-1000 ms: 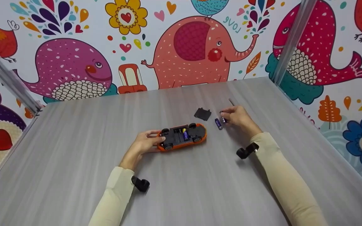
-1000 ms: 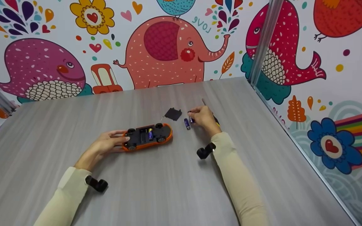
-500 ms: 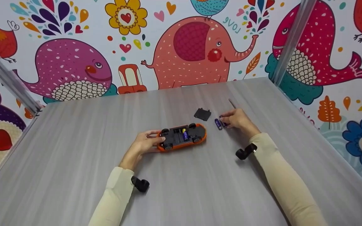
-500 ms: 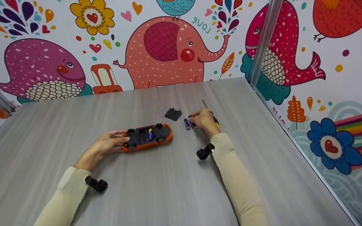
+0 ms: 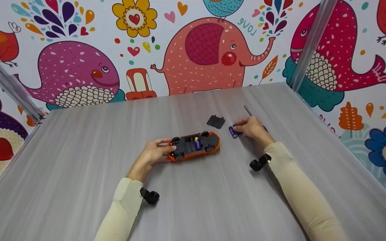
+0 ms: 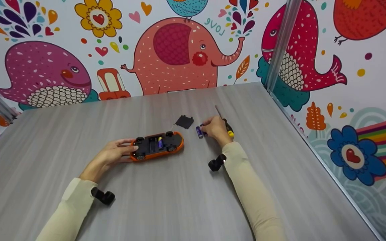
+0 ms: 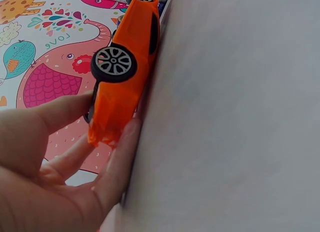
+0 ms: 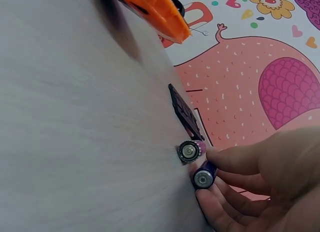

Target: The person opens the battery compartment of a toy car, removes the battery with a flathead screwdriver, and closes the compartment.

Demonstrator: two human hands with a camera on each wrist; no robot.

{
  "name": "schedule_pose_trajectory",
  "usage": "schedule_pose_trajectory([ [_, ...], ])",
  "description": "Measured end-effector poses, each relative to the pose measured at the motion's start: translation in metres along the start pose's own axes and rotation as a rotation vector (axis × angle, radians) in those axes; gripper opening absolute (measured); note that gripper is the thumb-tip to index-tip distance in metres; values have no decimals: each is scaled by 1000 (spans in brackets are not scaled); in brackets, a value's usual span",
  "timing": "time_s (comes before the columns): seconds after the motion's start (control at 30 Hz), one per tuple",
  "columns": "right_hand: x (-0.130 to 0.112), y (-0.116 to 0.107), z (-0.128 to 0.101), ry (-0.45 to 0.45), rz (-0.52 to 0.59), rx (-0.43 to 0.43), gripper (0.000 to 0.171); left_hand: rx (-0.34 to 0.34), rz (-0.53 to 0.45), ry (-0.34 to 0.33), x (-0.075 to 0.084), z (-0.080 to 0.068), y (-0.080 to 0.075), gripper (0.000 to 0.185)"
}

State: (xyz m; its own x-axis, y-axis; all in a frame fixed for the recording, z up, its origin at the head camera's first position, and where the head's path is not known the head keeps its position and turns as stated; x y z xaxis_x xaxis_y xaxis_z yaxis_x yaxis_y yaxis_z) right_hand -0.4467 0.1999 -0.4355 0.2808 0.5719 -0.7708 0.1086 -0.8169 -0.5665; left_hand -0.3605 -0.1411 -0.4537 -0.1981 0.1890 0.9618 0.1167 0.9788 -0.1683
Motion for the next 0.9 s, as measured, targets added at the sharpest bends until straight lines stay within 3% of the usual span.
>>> schedule_pose_trajectory([
  [0.2,-2,0,-1,-8,-43,29,34,0,0,-2,-1,0,0,52],
  [0.5,-7,-1,-5,1,-35,-2,34,4,-7,-2,0,0,1,52],
  [0.9,-55,0,-43,-152,-88,-27,31,4,-16,12,-1,1,0,52],
])
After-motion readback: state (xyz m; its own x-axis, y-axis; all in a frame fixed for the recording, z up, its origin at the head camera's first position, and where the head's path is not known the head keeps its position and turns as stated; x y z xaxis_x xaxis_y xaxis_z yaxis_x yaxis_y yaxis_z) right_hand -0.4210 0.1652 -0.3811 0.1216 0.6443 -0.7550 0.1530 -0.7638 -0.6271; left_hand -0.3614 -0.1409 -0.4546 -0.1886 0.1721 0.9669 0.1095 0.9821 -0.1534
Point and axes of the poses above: each hand's wrist, its own z-axis towards the middle knuckle, its own y-axis out of the palm, x = y × z, the point moved 10 cm from there along z, towards the middle knuckle, and after that the axes turned 7 degrees about y, right-handed, at the moved point
